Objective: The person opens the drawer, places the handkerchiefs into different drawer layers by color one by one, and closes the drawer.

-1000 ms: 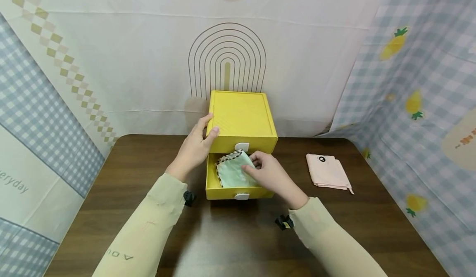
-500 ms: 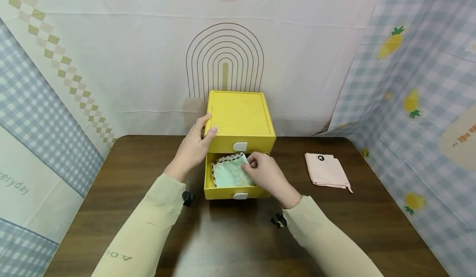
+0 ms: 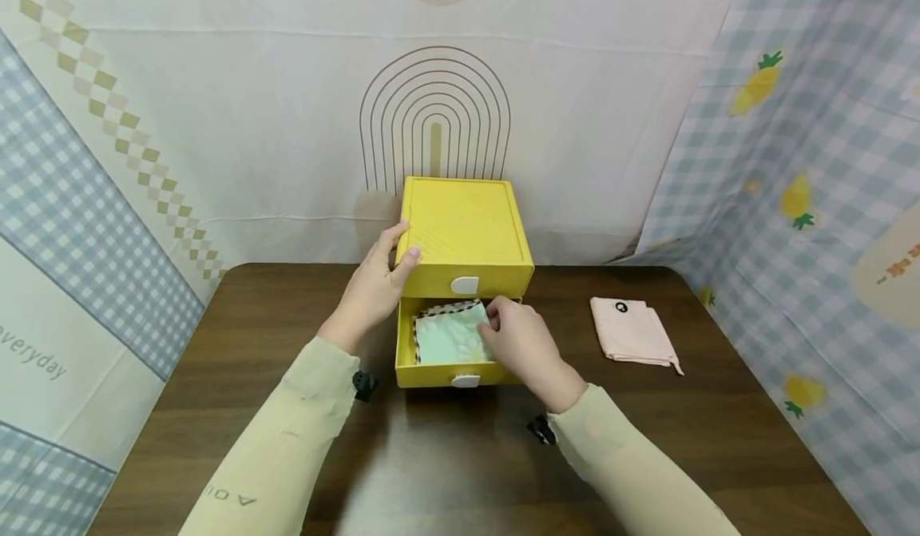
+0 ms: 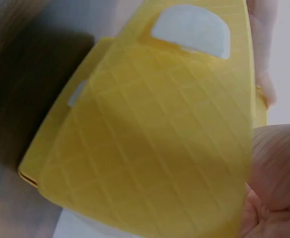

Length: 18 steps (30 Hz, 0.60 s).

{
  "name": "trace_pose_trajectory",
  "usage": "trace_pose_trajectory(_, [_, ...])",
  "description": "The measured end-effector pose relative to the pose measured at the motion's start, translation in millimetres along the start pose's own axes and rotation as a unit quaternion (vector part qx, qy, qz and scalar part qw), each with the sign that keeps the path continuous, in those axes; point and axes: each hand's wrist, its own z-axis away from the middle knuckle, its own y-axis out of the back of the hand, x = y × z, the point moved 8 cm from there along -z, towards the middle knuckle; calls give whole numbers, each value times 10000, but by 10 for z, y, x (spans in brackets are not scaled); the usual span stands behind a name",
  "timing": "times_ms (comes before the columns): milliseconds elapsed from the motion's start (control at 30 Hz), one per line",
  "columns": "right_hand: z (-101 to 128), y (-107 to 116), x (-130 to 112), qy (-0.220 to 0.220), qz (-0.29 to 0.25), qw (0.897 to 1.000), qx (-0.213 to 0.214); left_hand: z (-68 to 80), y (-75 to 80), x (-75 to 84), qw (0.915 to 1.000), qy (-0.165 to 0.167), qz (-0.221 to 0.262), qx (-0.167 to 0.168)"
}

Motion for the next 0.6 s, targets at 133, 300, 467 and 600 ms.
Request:
trace_pose_trajectory(133, [38, 100, -3, -1, -58, 9999, 149, 0, -4, 5, 10000, 27, -11, 0])
trace_pose_trajectory(300, [73, 154, 13, 96, -350, 9991, 205, 6, 3, 8, 10000, 14, -51, -3])
trace_pose_trajectory(467, [106, 176, 32, 152, -791, 9965, 226, 8, 0, 3, 10000, -9, -31, 18])
trace_pose_trajectory(600, [150, 207, 30, 164, -1577, 9870, 244, 8, -9, 3, 10000, -30, -12, 6])
